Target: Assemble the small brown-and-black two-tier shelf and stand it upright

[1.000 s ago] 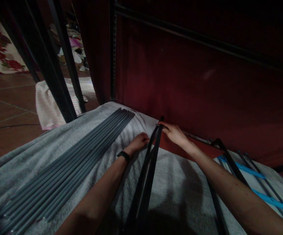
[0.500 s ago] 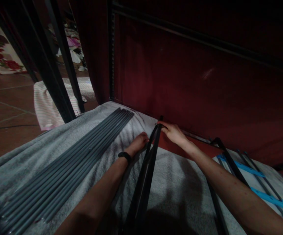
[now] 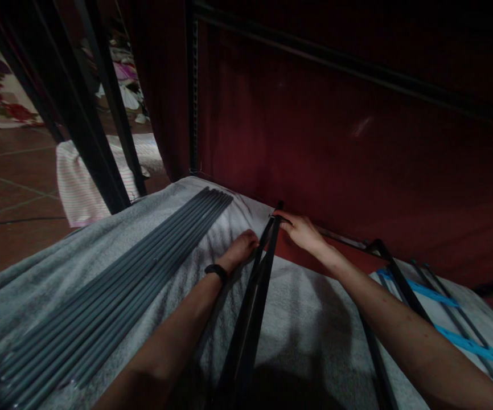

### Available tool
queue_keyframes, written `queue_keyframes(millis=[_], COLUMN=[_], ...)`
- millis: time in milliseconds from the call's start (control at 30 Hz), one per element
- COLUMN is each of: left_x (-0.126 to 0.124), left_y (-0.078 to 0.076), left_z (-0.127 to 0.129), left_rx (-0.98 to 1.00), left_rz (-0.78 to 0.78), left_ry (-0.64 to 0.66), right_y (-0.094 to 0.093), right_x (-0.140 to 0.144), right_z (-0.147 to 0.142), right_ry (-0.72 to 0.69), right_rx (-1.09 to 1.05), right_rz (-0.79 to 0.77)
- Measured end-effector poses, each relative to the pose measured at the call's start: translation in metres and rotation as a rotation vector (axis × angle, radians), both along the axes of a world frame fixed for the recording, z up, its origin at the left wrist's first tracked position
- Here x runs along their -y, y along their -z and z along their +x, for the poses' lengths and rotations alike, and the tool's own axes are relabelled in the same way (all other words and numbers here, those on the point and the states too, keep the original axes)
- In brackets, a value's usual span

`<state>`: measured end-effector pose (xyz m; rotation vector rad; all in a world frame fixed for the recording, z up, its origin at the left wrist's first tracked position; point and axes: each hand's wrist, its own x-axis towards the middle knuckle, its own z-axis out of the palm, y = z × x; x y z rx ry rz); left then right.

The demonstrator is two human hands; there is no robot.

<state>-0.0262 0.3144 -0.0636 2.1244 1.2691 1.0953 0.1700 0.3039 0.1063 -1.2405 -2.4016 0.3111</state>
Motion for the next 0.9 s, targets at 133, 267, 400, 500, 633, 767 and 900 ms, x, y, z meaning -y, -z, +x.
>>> queue_keyframes(millis=[133, 267, 400, 500, 633, 767, 900], left_x=[0.0028, 0.0041, 0.0041, 0.0045, 0.0053, 0.0044, 0.0022], left_y=[-0.0010, -0.0043, -0.0065, -0.0068, -0.0077, -0.0077, -0.0051], left_z=[0.0019, -0.0012, -0.0016, -0.0009, -0.0022, -0.0023, 0.0001], left_rx=[0.062, 0.084, -0.022, -0.046, -0.027, -0.039, -0.095], left_rz=[0.083, 0.034, -0.025, 0.024, 0.055, 0.015, 0.019], left_ry=[0.041, -0.004, -0.015, 0.022, 0.071, -0.006, -0.010], right_y=[-0.0013, -0.0019, -0.0003, 0.0005, -0.0009, -0.0033, -0.0031], right_x=[-0.0001, -0.0004, -0.0018, -0.0024, -0.0009, 0.0012, 0.0010], right_z=[-0.0002, 0.0002, 0.0012, 0.0017, 0.0007, -0.0010, -0.0008], right_ry=[-0.003, -0.001, -0.008, -0.006, 0.007, -0.003, 0.004], right_rx=[0.006, 0.005, 0.005, 0.009, 0.009, 0.008, 0.018], right_rz=[0.002, 0.004, -0.011, -0.013, -0.007, -0.009, -0.015])
